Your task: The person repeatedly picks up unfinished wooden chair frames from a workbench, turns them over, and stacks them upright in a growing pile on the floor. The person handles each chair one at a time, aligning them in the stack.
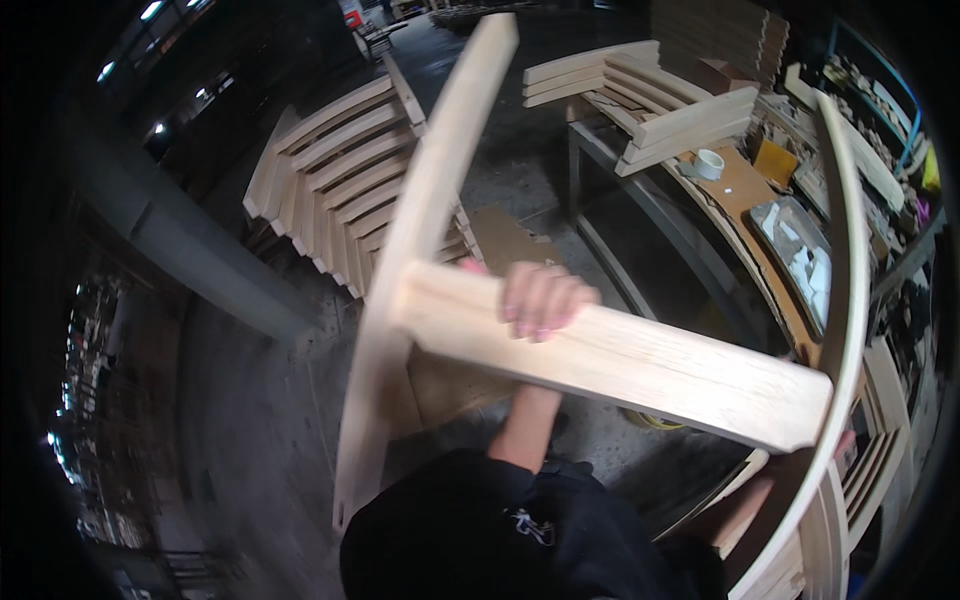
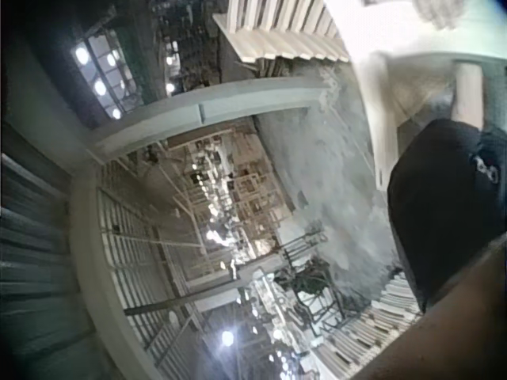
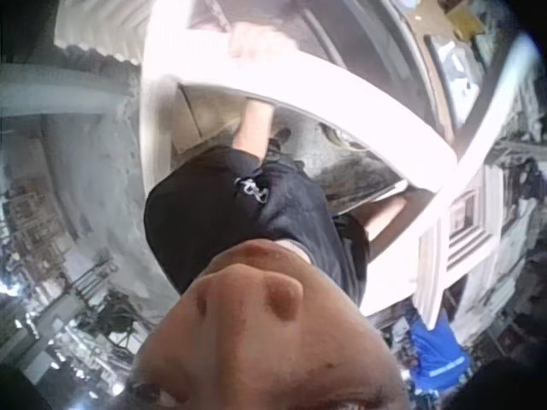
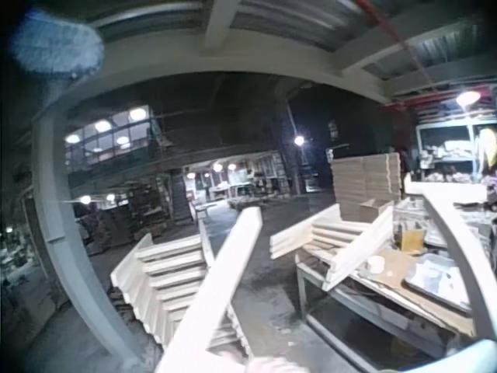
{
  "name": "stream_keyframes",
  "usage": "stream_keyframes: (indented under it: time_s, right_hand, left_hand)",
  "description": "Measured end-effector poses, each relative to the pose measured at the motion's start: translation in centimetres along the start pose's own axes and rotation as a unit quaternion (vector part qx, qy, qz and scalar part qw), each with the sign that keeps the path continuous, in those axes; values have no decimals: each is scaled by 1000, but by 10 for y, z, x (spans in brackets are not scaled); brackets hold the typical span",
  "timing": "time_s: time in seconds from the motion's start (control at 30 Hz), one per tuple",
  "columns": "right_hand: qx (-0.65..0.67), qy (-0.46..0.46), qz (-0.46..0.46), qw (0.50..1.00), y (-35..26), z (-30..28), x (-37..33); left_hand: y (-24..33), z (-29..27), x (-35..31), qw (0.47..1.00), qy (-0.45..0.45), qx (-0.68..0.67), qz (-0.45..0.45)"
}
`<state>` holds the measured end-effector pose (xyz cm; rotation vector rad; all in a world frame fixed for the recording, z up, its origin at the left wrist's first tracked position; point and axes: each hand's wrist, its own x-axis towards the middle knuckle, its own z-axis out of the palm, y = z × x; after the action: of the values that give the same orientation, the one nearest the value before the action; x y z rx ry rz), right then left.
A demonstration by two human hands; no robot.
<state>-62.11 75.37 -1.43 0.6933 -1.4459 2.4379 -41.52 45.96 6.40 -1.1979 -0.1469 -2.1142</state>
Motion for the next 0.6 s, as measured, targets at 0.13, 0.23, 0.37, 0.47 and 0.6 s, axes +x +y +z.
stream_keyframes:
  time_s: [0.13,0.23,0.37,0.47,0.6]
  right_hand:
    - [105,-141,107,979,37,82,-36]
    - [179,-238,178,938,57,143,-70]
    - [275,-342,236,867,80,214,-108]
    - [394,-407,258,782,80,265,-131]
    - [544,-454,267,653,76,304,-112]
  left_hand:
    - [81,56,-22,982,-14,148,116]
    - [130,87,-34,959,-27,227,170]
    - [180,98,-30,940,-99,288,153]
    - [196,132,1,911,-187,346,121]
    - [193,151,63,892,-260,358,94]
